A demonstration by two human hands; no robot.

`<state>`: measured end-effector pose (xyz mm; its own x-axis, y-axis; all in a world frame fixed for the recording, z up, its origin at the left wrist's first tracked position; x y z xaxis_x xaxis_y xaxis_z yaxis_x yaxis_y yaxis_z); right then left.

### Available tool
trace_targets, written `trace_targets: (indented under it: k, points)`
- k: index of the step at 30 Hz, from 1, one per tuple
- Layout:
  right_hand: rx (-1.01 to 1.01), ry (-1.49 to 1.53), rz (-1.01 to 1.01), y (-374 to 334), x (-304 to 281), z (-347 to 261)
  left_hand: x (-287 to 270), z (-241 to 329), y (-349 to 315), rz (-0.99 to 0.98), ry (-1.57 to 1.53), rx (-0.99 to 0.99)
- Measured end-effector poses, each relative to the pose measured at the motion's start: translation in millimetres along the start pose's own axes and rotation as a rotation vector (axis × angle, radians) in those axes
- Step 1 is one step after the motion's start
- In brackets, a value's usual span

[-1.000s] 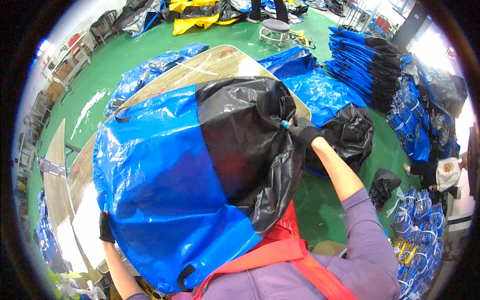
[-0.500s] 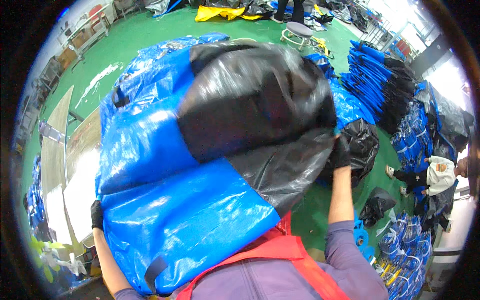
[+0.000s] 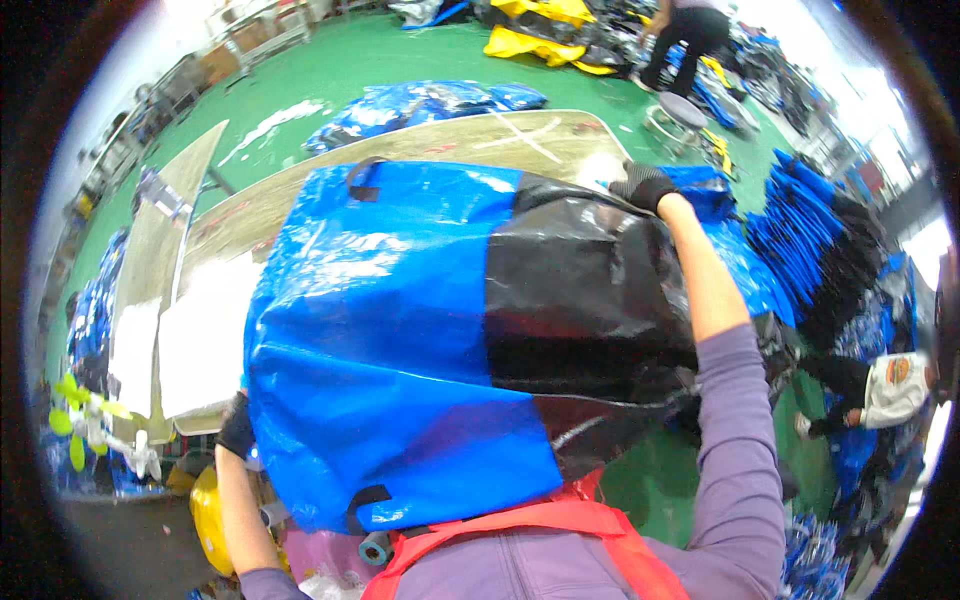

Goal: The person repeatedly folds blue and black tarps and places them into clear plastic bags on a worktable. The person handles each tarp one at a time, folds it compactly, and inserts it into a bag. The process is repeated multiple times throughout the clip.

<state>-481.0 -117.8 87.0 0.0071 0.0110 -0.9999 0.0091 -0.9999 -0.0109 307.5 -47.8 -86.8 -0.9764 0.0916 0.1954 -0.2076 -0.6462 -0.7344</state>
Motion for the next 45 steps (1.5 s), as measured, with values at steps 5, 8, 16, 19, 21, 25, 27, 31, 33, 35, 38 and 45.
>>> trace_targets:
  k: [5,8,16,19,21,25,27,31,33,35,38,45]
  points:
    - [-0.090,-0.065,-0.111,45.0,90.0,-11.9,14.1,-88.8,-59.5,1.153,0.788,0.597]
    - [-0.032,-0.048,0.153,47.1,67.5,13.4,-3.4,-75.1,-81.1,1.054,0.895,0.080]
    - [0.031,-0.049,0.118,61.4,60.3,7.9,276.1,35.0,-94.8,0.394,1.189,1.202]
    - [-0.166,-0.096,0.227,76.9,48.4,-3.6,438.7,2.0,-56.2,-0.099,1.472,1.424]
    - [-0.217,-0.223,0.593,90.1,3.9,-4.8,489.1,-29.3,-14.4,-0.608,1.619,0.778]
    - [-0.093,-0.191,0.757,109.9,-105.9,-21.9,498.2,-65.2,19.3,-0.615,1.428,1.075]
    - [-0.116,-0.280,0.896,98.5,-115.7,-62.0,495.0,-64.9,21.4,-0.648,1.402,1.120]
    - [-0.495,-0.007,0.597,34.3,-7.5,-133.2,487.8,-24.3,-9.7,-0.597,1.319,1.151]
    - [-0.552,-0.140,0.228,3.7,64.4,-137.7,454.4,-0.5,-38.2,-0.519,1.029,1.003]
    - [-0.325,-0.039,0.004,-7.5,108.9,-116.2,367.6,21.2,-76.9,0.341,1.231,1.201]
    - [-0.371,-0.079,0.089,-8.8,134.3,-94.1,203.8,19.0,-112.5,0.968,1.174,0.900]
    - [-0.370,-0.060,0.033,-2.3,132.6,-90.0,5.1,-64.4,-88.1,0.942,0.824,0.185]
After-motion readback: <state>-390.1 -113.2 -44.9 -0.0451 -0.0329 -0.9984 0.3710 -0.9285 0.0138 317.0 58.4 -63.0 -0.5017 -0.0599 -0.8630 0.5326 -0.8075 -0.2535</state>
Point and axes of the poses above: each hand's wrist, its own y-axis towards the middle knuckle, its own x-axis out of the palm, z = x × y, the point moved 2 cm from there along y, towards the middle knuckle, and after that the axes turned 13 degrees about -x, right-handed, at the moved point
